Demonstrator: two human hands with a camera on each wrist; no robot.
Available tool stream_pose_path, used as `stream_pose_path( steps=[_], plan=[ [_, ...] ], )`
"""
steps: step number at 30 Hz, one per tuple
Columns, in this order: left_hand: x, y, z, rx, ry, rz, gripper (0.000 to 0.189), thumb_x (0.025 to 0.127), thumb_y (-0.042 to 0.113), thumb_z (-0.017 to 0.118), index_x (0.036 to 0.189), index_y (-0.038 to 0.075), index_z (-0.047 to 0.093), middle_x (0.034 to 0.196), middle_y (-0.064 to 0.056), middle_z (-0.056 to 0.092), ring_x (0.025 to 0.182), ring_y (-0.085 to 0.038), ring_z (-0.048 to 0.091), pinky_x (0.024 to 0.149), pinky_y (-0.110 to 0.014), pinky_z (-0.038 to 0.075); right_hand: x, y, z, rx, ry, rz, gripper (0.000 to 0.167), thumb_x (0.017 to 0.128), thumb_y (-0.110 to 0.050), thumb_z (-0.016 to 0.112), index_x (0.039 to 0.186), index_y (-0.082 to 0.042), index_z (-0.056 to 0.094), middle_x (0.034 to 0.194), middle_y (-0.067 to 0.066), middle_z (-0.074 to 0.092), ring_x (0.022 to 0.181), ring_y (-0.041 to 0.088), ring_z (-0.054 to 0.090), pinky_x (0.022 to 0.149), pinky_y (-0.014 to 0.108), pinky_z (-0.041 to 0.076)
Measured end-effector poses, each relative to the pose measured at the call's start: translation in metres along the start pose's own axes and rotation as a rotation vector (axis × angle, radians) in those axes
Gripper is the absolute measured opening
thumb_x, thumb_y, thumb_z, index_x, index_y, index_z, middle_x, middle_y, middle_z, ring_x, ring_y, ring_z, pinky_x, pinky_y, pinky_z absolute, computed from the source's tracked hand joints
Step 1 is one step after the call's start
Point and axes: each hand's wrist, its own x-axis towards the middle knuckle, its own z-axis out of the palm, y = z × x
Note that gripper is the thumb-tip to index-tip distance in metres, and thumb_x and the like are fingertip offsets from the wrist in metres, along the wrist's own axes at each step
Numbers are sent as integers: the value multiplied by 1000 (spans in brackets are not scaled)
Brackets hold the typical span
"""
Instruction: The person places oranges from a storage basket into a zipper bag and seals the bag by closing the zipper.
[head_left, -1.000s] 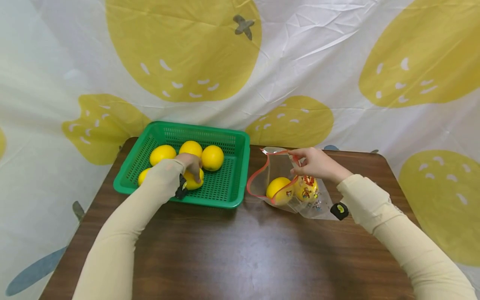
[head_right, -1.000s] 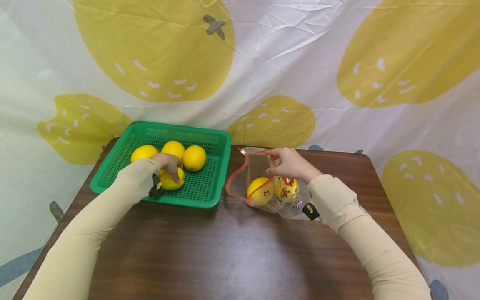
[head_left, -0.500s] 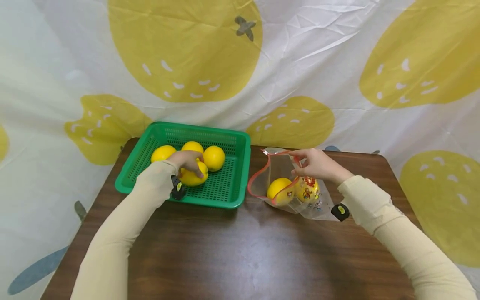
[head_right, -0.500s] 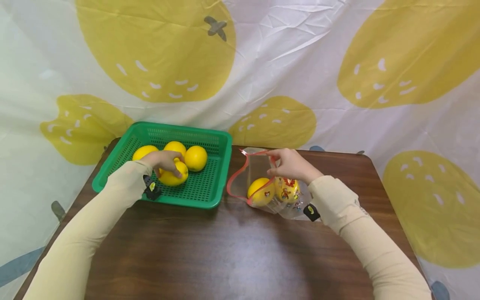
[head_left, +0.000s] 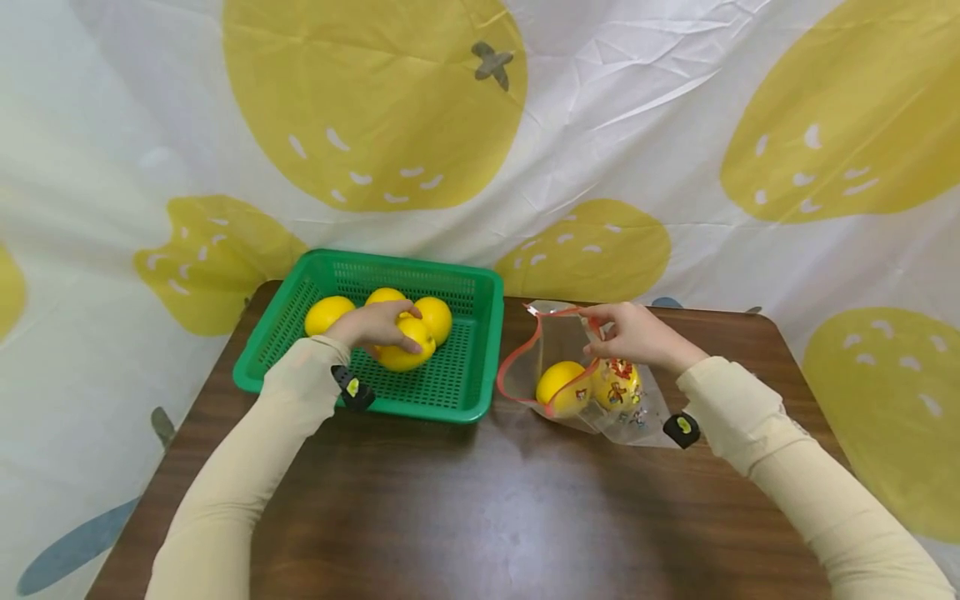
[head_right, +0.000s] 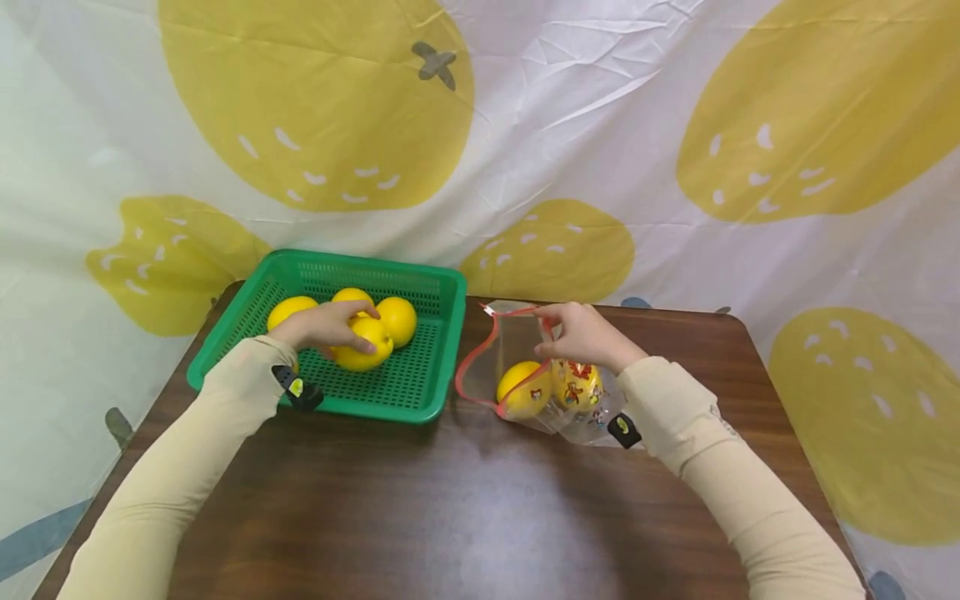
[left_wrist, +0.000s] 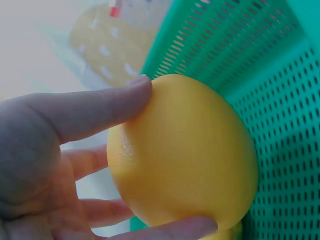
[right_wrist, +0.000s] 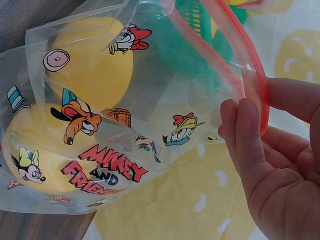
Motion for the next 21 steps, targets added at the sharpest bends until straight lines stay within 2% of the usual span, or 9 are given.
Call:
stream_pose_path(
  steps=[9, 13, 17, 21],
  plan=[
    [-2, 17, 7, -34, 8, 103, 62, 82, 28, 67, 134, 15, 37, 127, -18, 42, 102, -31, 49, 67, -36, 53, -1, -1, 0, 27, -12, -9, 59, 81, -14, 66, 134, -2, 43, 107, 21, 60, 54, 18, 55, 49, 29, 44],
    [-2, 22, 10, -83, 4, 122, 60, 81, 28, 68, 132, 16, 39, 127, -17, 42, 100, -30, 49, 67, -36, 52, -1, -2, 0, 39, -17, -19, 59, 81, -14, 66, 134, -2, 42, 106, 19, 60, 58, 21, 57, 48, 29, 44],
    [0, 25, 14, -116, 5, 137, 60, 81, 28, 68, 132, 16, 40, 127, -15, 42, 100, -30, 49, 66, -36, 52, 0, -2, 0, 18, -12, -15, 59, 81, -15, 66, 134, -2, 43, 110, 21, 59, 61, 17, 58, 51, 29, 45],
    [3, 29, 19, -133, 6, 156, 60, 80, 29, 69, 131, 16, 40, 127, -13, 41, 101, -29, 48, 66, -35, 52, -1, -1, 0, 7, -5, -9, 59, 81, -14, 66, 134, -2, 43, 113, 24, 57, 57, 16, 55, 52, 29, 45]
  ],
)
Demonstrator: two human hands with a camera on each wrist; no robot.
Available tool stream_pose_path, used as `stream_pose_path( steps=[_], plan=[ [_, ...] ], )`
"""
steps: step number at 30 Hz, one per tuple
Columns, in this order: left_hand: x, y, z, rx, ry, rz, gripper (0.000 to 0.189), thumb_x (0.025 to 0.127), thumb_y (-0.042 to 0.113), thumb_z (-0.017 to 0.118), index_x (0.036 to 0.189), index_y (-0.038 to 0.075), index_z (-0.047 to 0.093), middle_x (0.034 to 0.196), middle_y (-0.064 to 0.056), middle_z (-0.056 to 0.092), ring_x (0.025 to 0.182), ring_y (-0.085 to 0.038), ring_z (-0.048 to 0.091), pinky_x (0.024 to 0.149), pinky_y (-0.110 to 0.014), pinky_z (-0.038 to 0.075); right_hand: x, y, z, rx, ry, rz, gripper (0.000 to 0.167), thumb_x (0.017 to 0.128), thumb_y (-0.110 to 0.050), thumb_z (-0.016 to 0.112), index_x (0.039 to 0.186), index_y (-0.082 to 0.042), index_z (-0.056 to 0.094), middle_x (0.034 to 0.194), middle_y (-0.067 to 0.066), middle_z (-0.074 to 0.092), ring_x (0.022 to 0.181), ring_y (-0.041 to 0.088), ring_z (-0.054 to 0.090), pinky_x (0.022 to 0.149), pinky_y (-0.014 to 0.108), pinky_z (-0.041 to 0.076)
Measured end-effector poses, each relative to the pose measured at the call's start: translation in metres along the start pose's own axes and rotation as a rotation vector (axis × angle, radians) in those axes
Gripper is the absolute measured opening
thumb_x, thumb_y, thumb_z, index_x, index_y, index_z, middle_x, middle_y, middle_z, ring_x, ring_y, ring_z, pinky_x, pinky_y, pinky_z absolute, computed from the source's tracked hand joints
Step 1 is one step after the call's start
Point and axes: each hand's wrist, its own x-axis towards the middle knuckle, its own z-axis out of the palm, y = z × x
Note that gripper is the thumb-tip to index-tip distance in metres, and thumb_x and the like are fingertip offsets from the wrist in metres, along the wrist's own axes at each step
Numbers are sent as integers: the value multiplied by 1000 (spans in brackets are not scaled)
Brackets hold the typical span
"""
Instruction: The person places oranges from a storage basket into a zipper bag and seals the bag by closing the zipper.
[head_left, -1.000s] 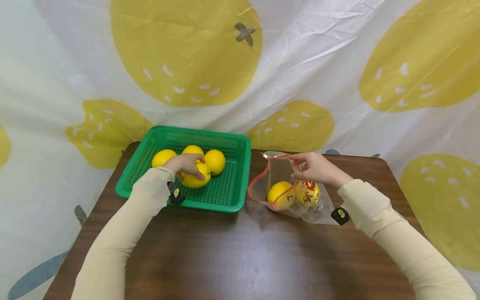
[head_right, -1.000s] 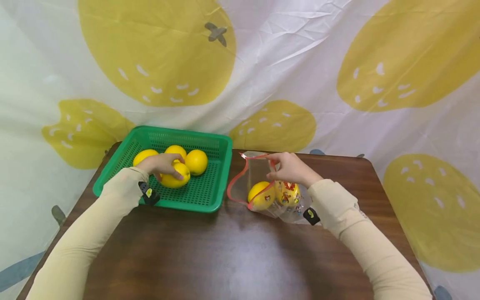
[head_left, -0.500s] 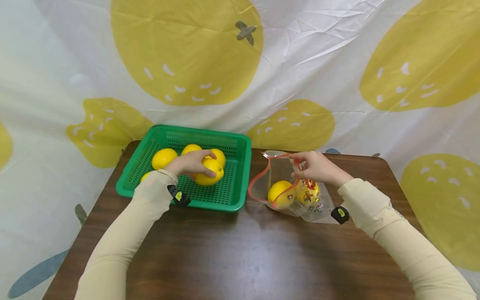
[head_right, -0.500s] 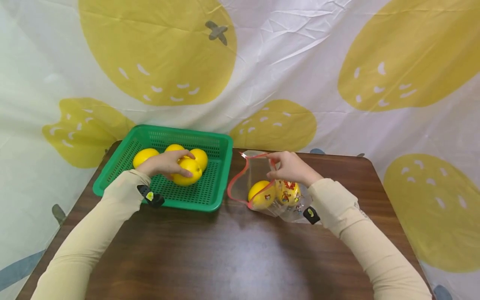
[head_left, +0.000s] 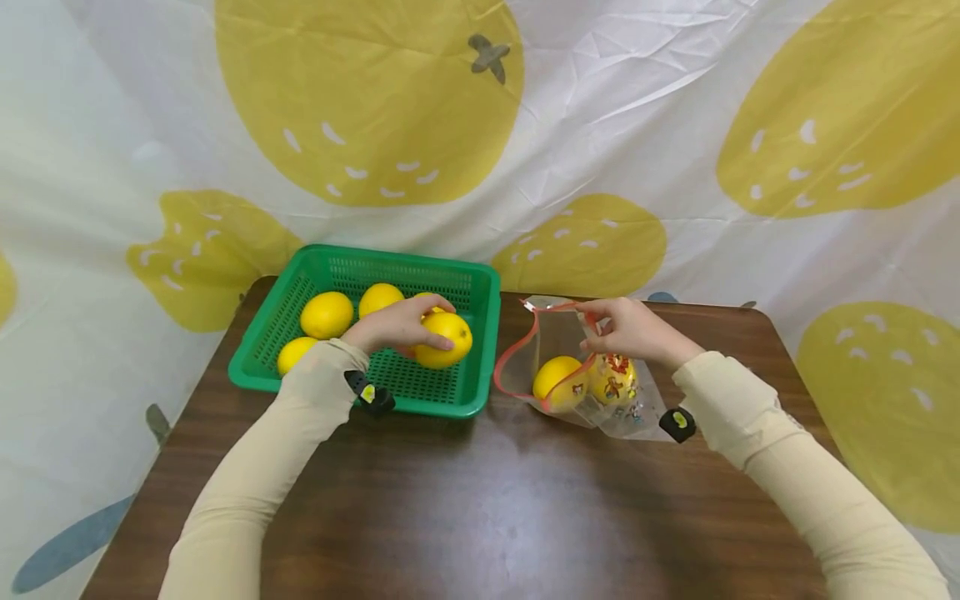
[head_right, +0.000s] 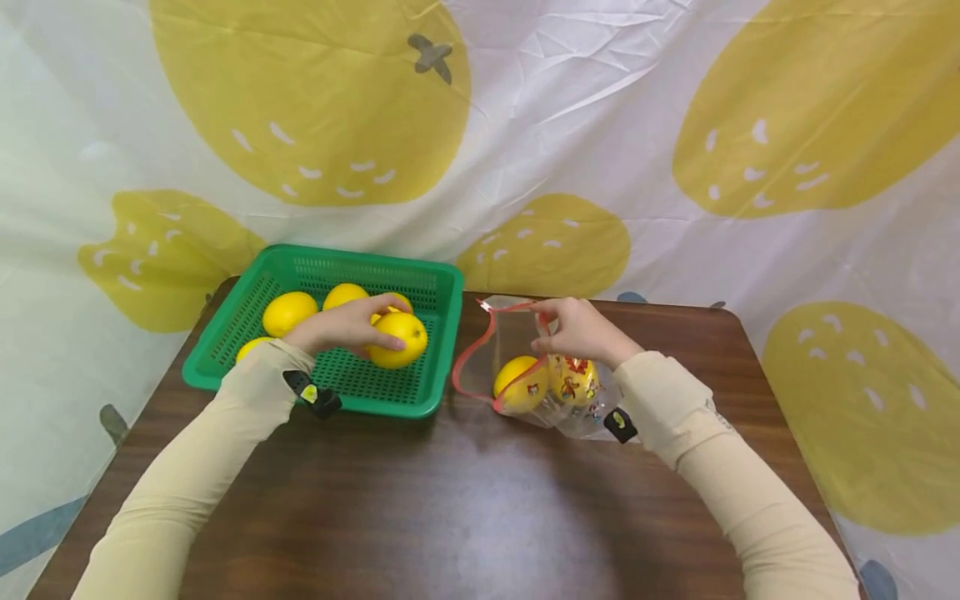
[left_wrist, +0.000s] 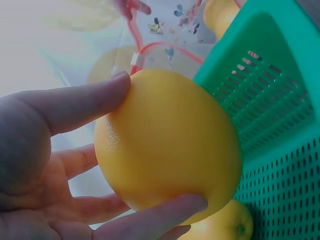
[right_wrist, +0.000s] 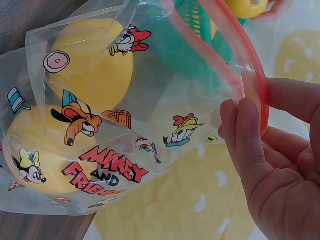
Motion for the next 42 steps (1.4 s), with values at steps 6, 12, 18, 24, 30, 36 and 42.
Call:
stream_pose_path(
  steps=[6, 12, 18, 24, 30, 36, 42],
  plan=[
    [1, 8, 7, -54, -16, 26, 61, 80, 28, 70, 132, 16, 40, 132, -16, 35, 103, -30, 49, 67, -38, 54, -1, 1, 1, 23, -13, -2, 60, 81, -13, 66, 134, -1, 42, 113, 24, 57, 70, 20, 62, 54, 28, 47],
    [2, 23, 13, -101, -35, 63, 62, 80, 29, 69, 133, 17, 39, 132, -16, 33, 101, -29, 51, 69, -39, 54, -1, 1, 0, 13, -7, 4, 60, 81, -14, 66, 134, -1, 42, 113, 24, 57, 52, 17, 53, 50, 29, 44],
    [6, 35, 19, -156, -45, 89, 57, 81, 28, 69, 130, 20, 41, 128, -15, 35, 100, -28, 53, 69, -39, 54, 1, -1, 0, 28, -10, -3, 60, 81, -14, 66, 134, 0, 42, 112, 23, 58, 62, 22, 59, 52, 30, 45],
    [9, 47, 27, -211, -81, 106, 59, 81, 27, 68, 132, 19, 39, 130, -13, 34, 100, -28, 53, 68, -37, 54, 1, -1, -1, 5, -14, 12, 60, 81, -16, 66, 134, -2, 42, 113, 23, 57, 55, 16, 55, 52, 29, 45],
    [16, 61, 38, -220, -102, 129, 58, 81, 25, 68, 131, 19, 41, 130, -12, 35, 101, -28, 53, 67, -39, 54, 2, 1, -2, -13, -2, 14, 61, 80, -17, 67, 134, -2, 43, 117, 24, 56, 70, 17, 61, 57, 28, 48],
    [27, 65, 51, -249, -116, 130, 59, 82, 23, 67, 133, 16, 39, 129, -12, 39, 101, -28, 53, 67, -41, 54, 2, 0, -1, -18, 2, 13, 61, 79, -17, 68, 133, -2, 44, 117, 24, 56, 72, 16, 61, 56, 28, 48],
    [33, 72, 63, -271, -148, 109, 58, 83, 23, 66, 133, 16, 38, 129, -13, 40, 99, -27, 52, 74, -46, 52, 1, -1, -3, -20, 9, 6, 61, 79, -18, 68, 133, -1, 44, 117, 25, 56, 65, 17, 60, 54, 28, 47]
  ],
)
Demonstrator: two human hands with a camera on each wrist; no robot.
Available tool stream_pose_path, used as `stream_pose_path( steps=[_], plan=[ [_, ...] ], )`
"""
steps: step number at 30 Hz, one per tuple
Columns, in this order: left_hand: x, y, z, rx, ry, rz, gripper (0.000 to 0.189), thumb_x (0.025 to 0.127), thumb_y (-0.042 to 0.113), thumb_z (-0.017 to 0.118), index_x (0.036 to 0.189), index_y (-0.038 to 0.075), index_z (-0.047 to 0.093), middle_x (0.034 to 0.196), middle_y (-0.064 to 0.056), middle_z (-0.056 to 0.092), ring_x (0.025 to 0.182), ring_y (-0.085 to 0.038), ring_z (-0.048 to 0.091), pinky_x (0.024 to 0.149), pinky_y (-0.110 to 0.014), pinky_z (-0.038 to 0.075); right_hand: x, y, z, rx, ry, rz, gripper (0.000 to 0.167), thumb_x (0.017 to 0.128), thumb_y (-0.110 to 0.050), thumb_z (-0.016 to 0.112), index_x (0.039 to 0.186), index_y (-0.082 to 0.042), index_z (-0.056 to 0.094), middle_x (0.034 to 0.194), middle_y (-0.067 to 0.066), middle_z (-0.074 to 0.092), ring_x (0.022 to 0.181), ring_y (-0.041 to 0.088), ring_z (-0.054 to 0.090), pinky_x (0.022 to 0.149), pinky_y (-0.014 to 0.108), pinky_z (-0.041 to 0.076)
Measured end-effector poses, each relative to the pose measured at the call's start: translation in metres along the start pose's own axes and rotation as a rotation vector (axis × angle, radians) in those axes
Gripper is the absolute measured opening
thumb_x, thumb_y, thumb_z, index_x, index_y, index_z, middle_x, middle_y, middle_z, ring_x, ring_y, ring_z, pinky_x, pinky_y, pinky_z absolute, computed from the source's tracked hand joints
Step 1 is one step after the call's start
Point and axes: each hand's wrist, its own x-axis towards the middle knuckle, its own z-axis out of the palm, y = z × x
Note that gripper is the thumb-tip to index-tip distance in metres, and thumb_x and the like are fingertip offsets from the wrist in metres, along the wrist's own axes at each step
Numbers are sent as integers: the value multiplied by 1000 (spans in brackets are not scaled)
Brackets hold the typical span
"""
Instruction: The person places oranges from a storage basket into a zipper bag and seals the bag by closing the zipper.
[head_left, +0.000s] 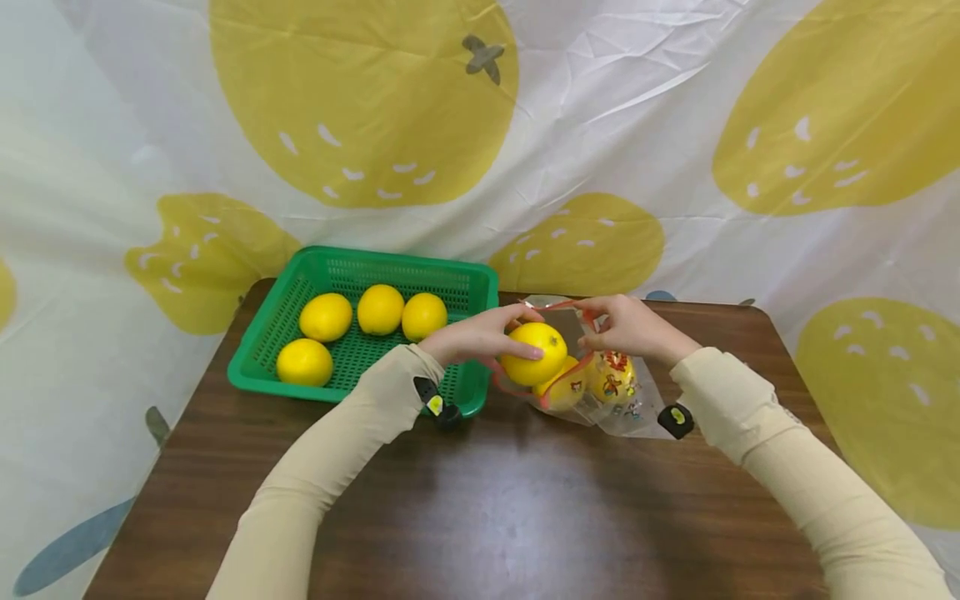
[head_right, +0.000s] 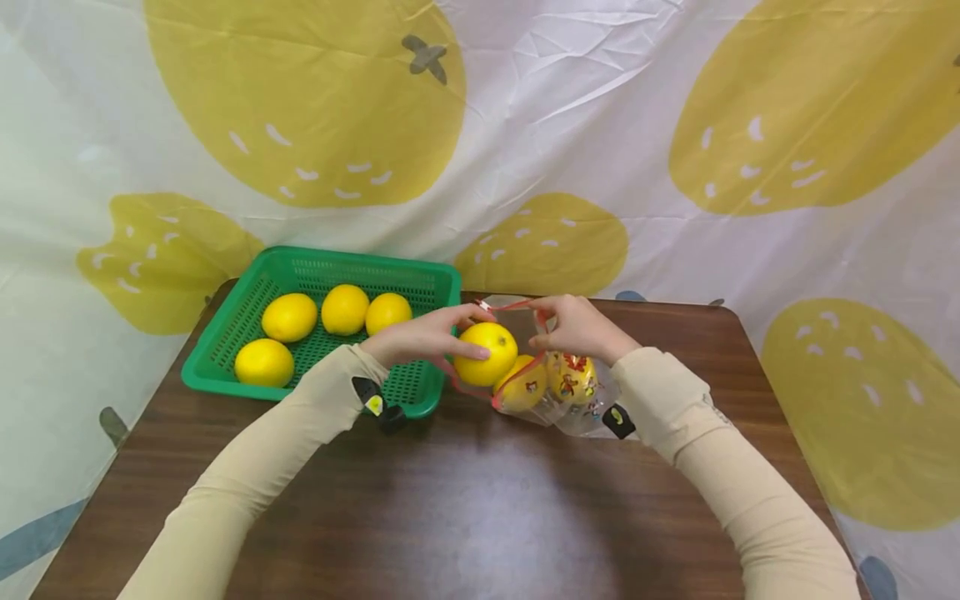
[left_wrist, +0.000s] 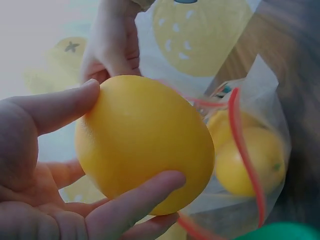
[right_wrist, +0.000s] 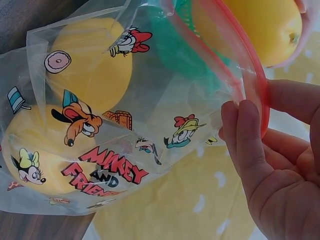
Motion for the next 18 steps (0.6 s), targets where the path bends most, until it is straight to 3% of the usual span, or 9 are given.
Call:
stream_pose_path(
  steps=[7, 13, 18],
  plan=[
    [12, -4, 10, -43, -7, -35, 56, 84, 22, 65, 132, 13, 37, 124, -13, 42, 95, -26, 54, 70, -44, 53, 2, 1, 1, -6, 0, -17, 60, 79, -18, 68, 133, -1, 44, 117, 25, 56, 67, 15, 60, 54, 27, 48],
    [18, -7, 16, -22, 63, -23, 57, 83, 23, 66, 131, 12, 39, 120, -13, 46, 93, -25, 54, 67, -44, 54, 1, 0, 0, -4, 0, -16, 60, 79, -17, 67, 132, 0, 45, 116, 25, 56, 56, 14, 56, 50, 28, 46],
    [20, -11, 23, 45, 142, 18, 58, 81, 24, 68, 130, 9, 41, 120, -12, 48, 97, -23, 51, 66, -35, 54, 1, 0, 2, 21, -8, -19, 58, 80, -12, 66, 132, -1, 45, 112, 23, 58, 48, 13, 50, 46, 28, 43]
  ],
)
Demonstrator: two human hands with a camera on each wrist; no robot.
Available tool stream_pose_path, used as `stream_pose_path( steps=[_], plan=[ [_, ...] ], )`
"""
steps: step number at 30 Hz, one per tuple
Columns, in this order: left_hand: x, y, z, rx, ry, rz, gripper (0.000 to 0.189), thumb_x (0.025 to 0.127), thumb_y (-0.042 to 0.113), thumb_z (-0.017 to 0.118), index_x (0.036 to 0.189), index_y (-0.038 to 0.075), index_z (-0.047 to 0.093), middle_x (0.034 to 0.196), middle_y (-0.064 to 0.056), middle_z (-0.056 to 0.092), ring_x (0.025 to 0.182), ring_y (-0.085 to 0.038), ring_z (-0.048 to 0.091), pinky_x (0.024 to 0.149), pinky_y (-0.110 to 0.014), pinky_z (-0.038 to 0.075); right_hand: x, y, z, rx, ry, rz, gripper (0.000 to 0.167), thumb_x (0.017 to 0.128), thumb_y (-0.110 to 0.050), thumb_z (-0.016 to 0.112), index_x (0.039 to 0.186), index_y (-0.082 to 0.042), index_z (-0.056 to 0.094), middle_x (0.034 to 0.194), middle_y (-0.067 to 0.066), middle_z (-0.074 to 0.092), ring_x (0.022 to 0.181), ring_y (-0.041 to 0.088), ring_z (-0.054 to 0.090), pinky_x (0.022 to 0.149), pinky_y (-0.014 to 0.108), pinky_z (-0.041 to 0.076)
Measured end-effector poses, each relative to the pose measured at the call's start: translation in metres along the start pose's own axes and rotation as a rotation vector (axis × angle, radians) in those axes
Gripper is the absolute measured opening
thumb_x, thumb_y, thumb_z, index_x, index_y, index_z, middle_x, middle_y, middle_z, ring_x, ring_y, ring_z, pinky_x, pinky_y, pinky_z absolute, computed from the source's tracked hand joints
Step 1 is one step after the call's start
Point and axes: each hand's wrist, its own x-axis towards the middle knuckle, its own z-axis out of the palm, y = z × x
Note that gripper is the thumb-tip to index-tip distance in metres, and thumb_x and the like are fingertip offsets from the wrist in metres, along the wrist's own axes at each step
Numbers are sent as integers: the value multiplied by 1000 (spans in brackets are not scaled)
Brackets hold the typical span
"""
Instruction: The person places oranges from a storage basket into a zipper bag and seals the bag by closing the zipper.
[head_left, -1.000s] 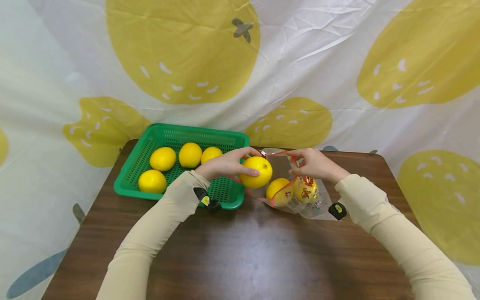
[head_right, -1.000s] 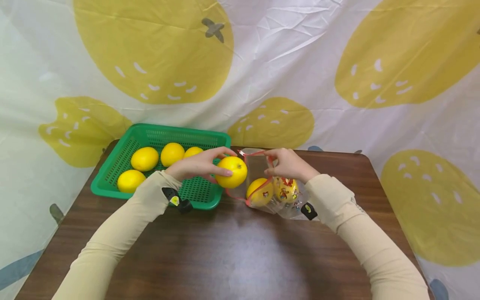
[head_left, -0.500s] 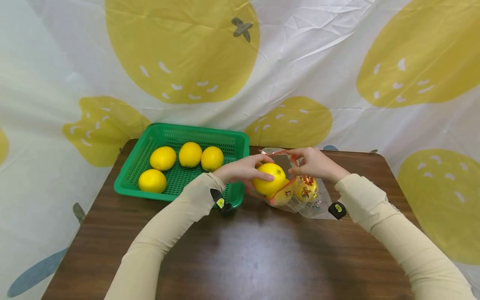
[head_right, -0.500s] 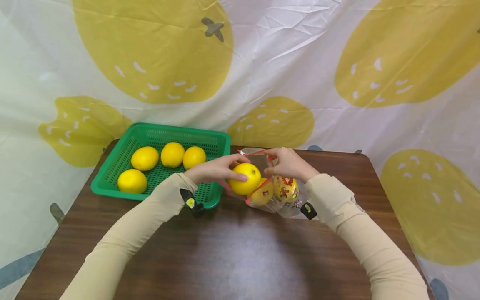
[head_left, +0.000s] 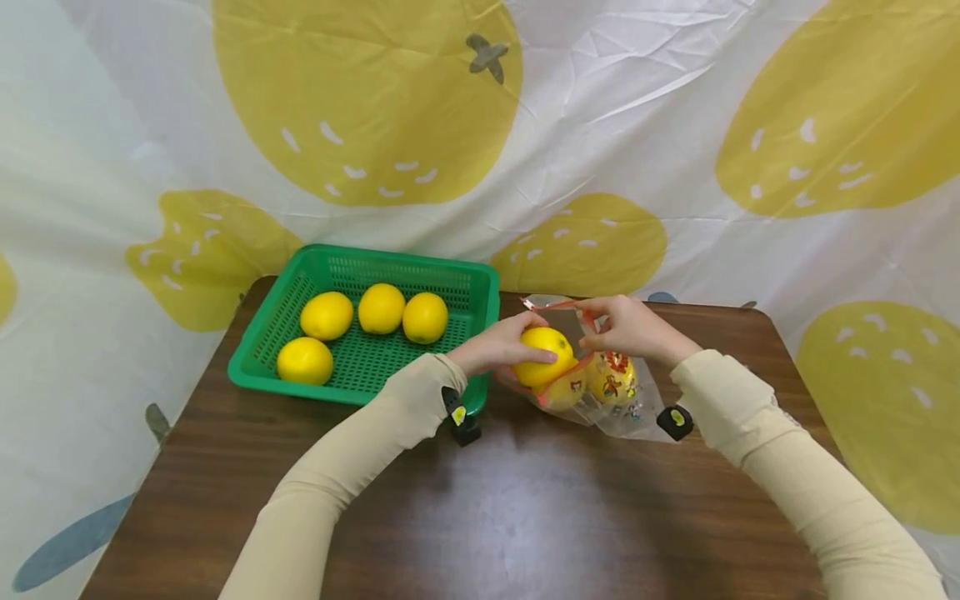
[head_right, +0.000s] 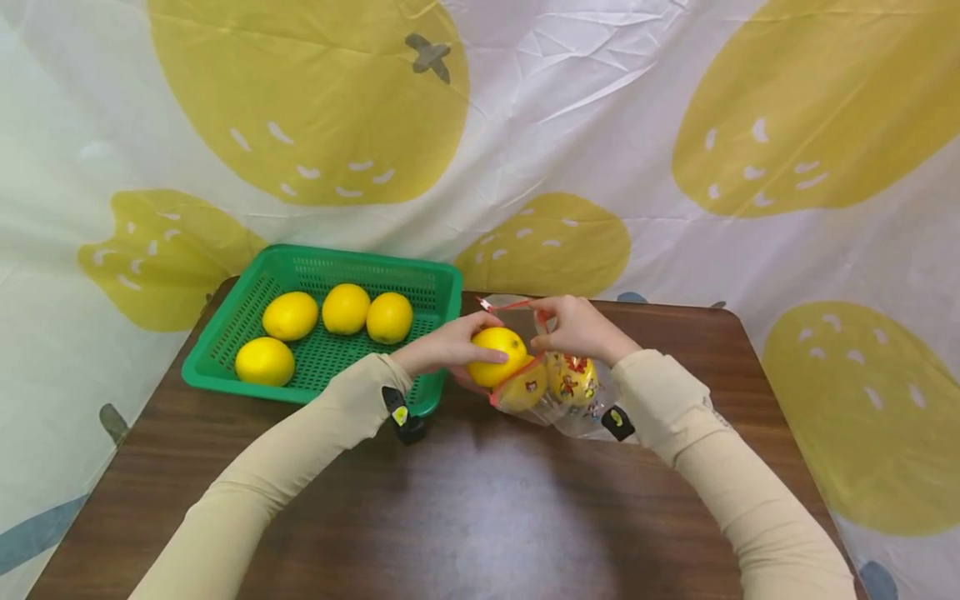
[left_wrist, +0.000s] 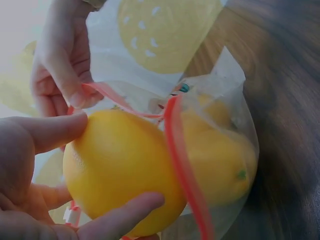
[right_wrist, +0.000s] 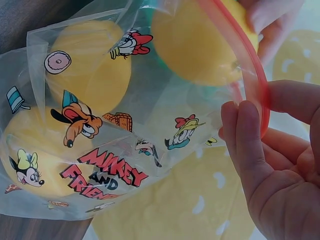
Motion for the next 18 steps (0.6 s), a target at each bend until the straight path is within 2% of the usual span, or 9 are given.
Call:
stream_pose_path(
  steps=[2, 6, 11, 14, 18],
  plan=[
    [1, 1, 0, 9, 27, 2, 60, 81, 25, 68, 131, 8, 40, 121, -12, 48, 97, -23, 50, 66, -35, 54, 1, 0, 0, 15, 0, -9, 57, 79, -9, 65, 132, -1, 45, 108, 21, 59, 48, 13, 51, 45, 28, 43],
    [4, -1, 3, -37, 56, -35, 60, 82, 26, 67, 132, 10, 38, 122, -13, 47, 96, -25, 51, 65, -40, 54, 1, -1, 0, 33, -13, -20, 57, 78, -6, 64, 132, -2, 45, 103, 19, 59, 47, 13, 49, 45, 28, 43],
    [12, -1, 8, -104, 81, -72, 60, 83, 30, 66, 132, 13, 37, 123, -13, 44, 94, -26, 52, 65, -42, 54, 1, -1, -2, -2, 5, -18, 58, 78, -5, 64, 133, -4, 46, 108, 22, 59, 44, 13, 45, 45, 28, 42],
    [14, 2, 11, -134, 93, -105, 60, 83, 31, 65, 132, 13, 35, 125, -14, 42, 93, -28, 53, 69, -45, 53, 3, -2, -2, -15, 16, -32, 59, 76, -3, 63, 132, -3, 46, 111, 23, 59, 49, 14, 50, 46, 28, 43],
    [15, 1, 15, -130, 117, -141, 61, 83, 31, 66, 132, 12, 35, 125, -18, 41, 92, -28, 54, 69, -46, 53, 4, -4, -1, 10, -4, -49, 58, 77, -1, 62, 133, -2, 45, 110, 23, 59, 61, 15, 57, 48, 28, 45]
  ],
)
